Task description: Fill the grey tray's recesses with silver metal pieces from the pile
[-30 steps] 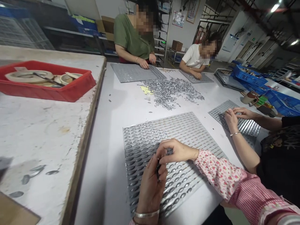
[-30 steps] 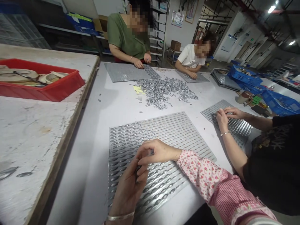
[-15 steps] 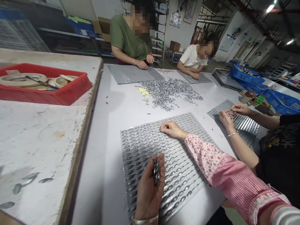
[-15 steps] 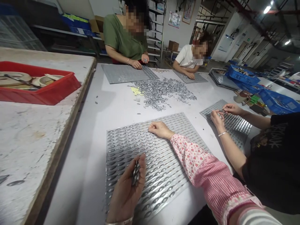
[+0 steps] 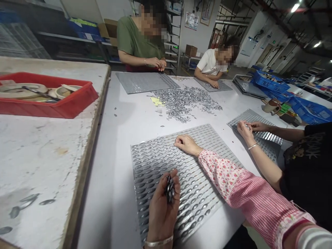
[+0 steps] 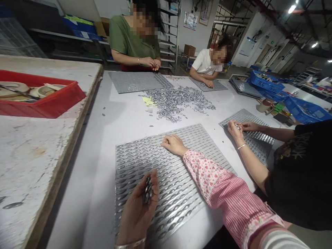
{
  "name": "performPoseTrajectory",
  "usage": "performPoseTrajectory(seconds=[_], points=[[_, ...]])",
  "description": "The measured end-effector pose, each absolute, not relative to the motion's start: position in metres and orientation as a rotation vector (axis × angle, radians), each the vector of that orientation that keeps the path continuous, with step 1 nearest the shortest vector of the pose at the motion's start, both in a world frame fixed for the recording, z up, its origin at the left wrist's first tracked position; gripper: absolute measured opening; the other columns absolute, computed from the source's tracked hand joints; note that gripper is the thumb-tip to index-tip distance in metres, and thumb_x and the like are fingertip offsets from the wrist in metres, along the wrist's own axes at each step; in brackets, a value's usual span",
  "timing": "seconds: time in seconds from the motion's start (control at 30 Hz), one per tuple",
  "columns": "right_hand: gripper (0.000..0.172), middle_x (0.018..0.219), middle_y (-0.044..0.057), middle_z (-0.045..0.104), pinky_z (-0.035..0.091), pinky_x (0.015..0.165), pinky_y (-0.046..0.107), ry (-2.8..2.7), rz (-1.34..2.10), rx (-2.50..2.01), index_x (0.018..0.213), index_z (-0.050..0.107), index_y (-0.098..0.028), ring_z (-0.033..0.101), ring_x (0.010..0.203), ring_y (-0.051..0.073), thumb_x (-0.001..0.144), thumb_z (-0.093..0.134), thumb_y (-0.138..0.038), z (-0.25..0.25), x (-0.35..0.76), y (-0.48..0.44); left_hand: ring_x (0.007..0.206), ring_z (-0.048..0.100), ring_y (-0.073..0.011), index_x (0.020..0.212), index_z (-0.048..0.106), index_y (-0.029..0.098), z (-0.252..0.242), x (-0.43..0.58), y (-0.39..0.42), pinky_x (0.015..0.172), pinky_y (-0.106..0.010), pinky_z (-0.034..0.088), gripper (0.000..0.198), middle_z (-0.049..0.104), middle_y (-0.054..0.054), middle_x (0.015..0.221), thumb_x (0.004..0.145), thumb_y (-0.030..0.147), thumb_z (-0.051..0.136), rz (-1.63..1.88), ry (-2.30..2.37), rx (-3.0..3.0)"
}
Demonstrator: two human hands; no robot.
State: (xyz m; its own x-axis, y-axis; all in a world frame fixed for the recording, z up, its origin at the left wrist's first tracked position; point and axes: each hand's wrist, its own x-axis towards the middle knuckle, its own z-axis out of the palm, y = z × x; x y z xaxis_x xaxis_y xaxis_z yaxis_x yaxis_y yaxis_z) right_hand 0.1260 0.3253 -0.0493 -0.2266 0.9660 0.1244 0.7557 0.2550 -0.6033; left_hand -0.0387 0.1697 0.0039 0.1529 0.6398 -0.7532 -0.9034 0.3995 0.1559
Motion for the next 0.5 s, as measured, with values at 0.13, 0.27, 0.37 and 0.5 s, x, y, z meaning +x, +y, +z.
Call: performPoseTrajectory(seconds=[0.13,0.27,0.37,0.5], points=[[0.017,0.065,-0.003,0.054,0.035,0.067,0.022,-2.016,0.683,-1.461,0.069,0.062,-0.015,0.048,0.065,0.01,0.079,0.069,-0.026,-0.05,0.136,0.322,0.06,0.066,-0.0085,0.09,0.065,0.01,0.002,-0.038,0.169,0.054,-0.015,0.055,0.022,0.071,-0.006,0.078,0.09,0.0,0.045,1.176,0.845,-0.29],[0.016,0.065,-0.002,0.054,0.036,0.073,0.023,-2.089,0.608,-1.413,0.065,0.061,-0.015,0.049,0.07,0.011,0.077,0.07,-0.019,-0.05,0.14,0.32,0.062,0.065,-0.0073,0.096,0.067,0.01,-0.003,-0.037,0.168,0.057,-0.014,0.056,0.024,0.069,-0.005,0.077,0.09,0.0,0.046,1.195,0.822,-0.208],[0.017,0.065,-0.002,0.053,0.037,0.074,0.025,-2.045,0.607,-1.426,0.063,0.06,-0.014,0.048,0.07,0.012,0.077,0.07,-0.017,-0.047,0.137,0.313,0.059,0.062,-0.0052,0.098,0.068,0.011,-0.005,-0.036,0.169,0.056,-0.012,0.054,0.025,0.068,-0.003,0.077,0.09,0.001,0.047,1.206,0.824,-0.188],[0.015,0.073,0.0,0.059,0.041,0.07,0.024,-1.903,0.916,-1.295,0.079,0.066,-0.014,0.051,0.07,0.011,0.08,0.069,-0.029,-0.029,0.123,0.286,0.055,0.057,-0.003,0.086,0.066,0.011,-0.005,-0.035,0.17,0.049,-0.009,0.05,0.02,0.065,-0.001,0.073,0.09,0.002,0.048,1.22,0.822,-0.23]])
